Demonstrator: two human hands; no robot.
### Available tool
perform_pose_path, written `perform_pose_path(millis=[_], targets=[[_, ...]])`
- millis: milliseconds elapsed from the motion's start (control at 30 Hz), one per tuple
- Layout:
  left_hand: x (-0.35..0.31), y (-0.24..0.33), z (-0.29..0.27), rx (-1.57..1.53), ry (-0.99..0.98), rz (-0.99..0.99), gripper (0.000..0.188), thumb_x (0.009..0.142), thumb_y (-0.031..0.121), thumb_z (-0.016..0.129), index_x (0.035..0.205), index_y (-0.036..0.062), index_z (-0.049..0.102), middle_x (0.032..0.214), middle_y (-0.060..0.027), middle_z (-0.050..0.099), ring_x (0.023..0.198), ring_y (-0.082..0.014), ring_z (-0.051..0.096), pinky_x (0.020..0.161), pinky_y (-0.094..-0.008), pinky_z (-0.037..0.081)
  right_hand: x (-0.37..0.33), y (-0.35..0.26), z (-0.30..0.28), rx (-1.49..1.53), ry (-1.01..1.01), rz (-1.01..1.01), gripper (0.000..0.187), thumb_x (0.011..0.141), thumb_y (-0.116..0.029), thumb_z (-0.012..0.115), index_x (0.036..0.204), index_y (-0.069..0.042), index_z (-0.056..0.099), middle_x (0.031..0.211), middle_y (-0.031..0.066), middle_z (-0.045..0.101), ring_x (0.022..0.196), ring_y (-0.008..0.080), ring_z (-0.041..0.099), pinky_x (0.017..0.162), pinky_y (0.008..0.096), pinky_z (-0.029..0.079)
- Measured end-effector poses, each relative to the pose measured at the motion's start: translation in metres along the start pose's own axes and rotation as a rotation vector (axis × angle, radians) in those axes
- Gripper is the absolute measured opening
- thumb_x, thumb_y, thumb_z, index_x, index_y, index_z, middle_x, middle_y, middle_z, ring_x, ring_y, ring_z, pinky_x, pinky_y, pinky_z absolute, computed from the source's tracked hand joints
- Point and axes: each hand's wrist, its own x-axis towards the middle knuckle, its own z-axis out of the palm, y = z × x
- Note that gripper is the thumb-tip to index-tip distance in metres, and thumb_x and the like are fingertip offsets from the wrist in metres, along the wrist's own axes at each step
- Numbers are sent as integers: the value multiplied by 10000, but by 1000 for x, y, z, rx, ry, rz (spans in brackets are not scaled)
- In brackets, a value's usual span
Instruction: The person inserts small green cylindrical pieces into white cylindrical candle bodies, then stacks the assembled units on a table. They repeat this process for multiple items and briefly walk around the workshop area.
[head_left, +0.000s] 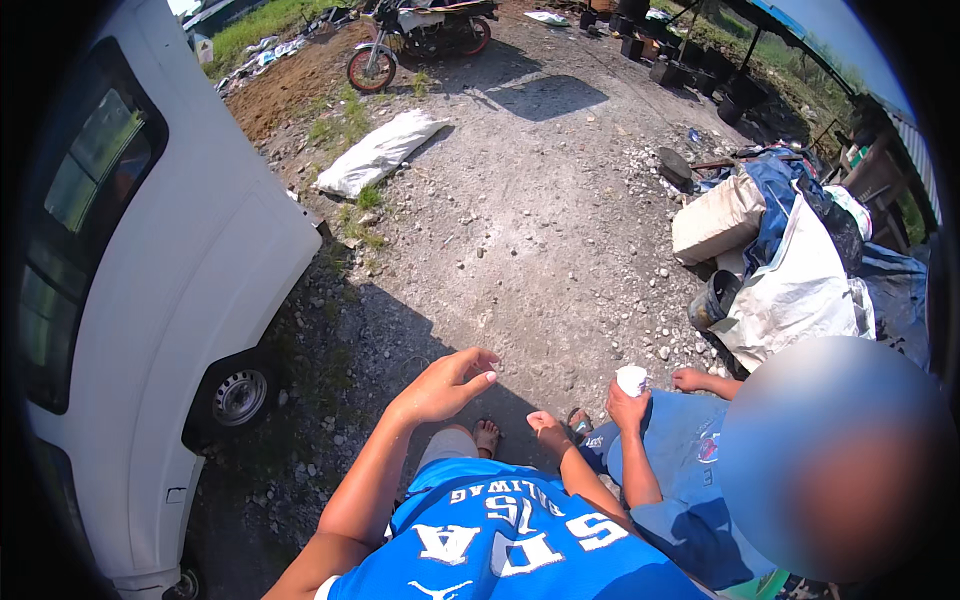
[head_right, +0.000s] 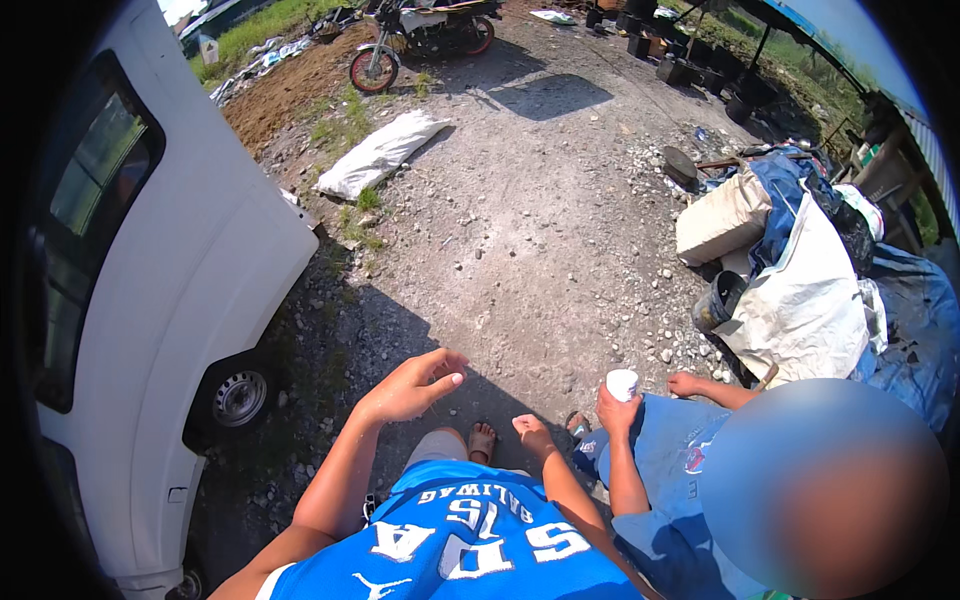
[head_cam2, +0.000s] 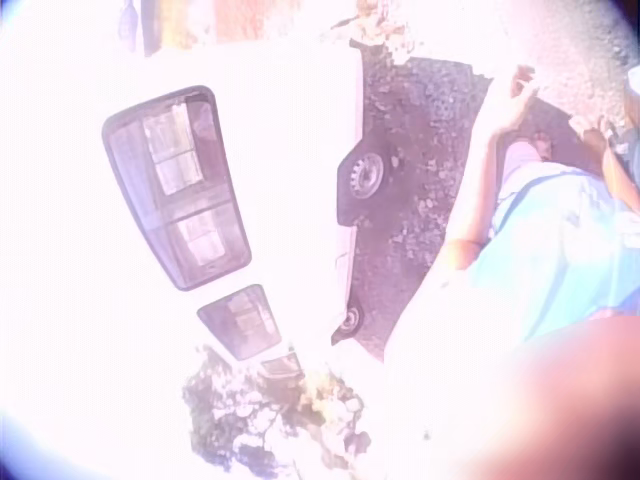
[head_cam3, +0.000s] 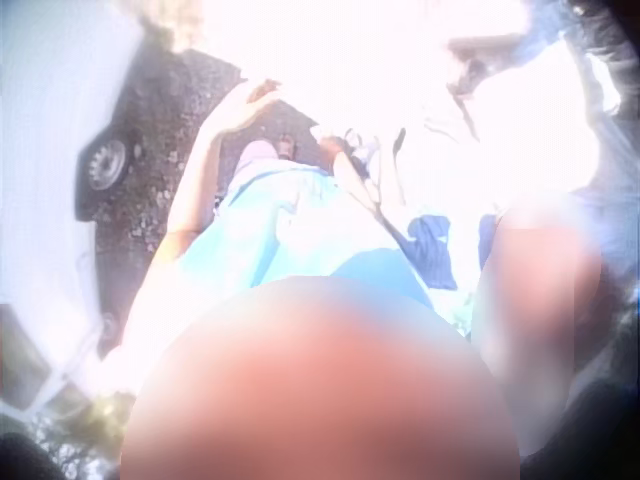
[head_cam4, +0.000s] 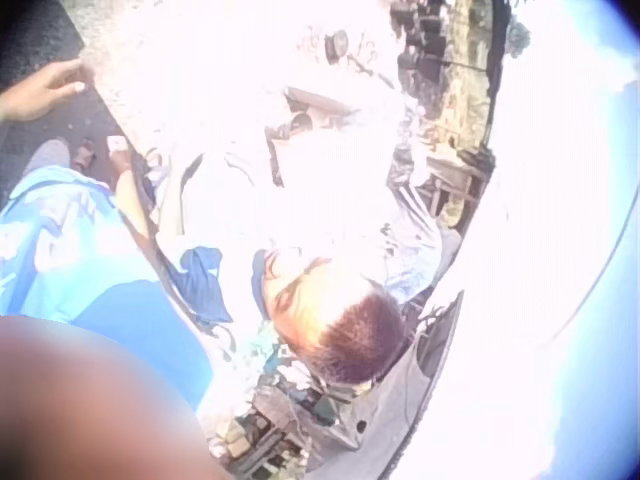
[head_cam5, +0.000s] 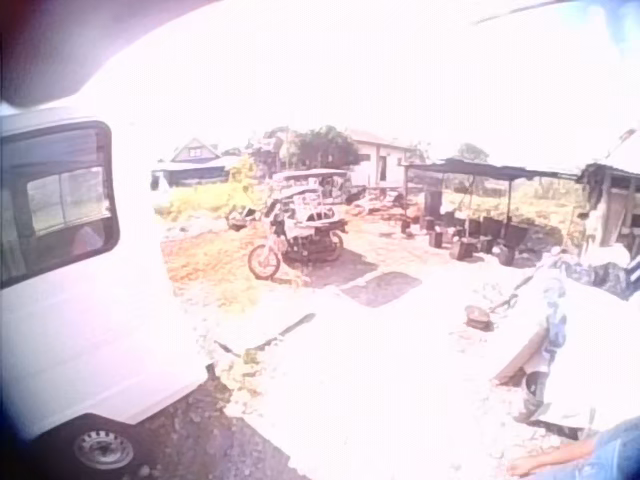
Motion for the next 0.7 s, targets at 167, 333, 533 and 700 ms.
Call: perform_pose_path(millis=[167,333,533,700], targets=[[159,0,-69,51,-90,-1,432,1045,328,644,1341,13,629,1189,-193,733,1120,-294,707,976,-421,545,115,-231,-78,115,104,-402,379,1016,-293,673,1291,-33,660,1126,113,760,996,187,724,865,340,567],[322,-30,-155,-37,-61,32,436,1057,335,638,1365,27,624,1216,-182,716,1129,-285,694,954,-421,556,251,-259,-170,146,137,-202,300,1009,-268,662,1220,-57,691,1055,114,757,947,179,712,836,324,560],[556,-27,-278,-267,-72,31,404,1099,270,581,1388,-12,575,1224,-115,694,1142,-204,646,1018,-368,513,298,-91,-254,-53,317,710,364,967,-372,662,1201,-98,712,1085,136,768,993,283,734,890,466,550],[755,-4,-343,-407,-10,144,348,1100,222,571,1336,-33,578,1167,-108,683,1101,-189,643,984,-363,522,320,-207,-276,251,286,847,389,971,-373,655,1245,-98,685,1090,137,759,971,274,726,865,468,546]])
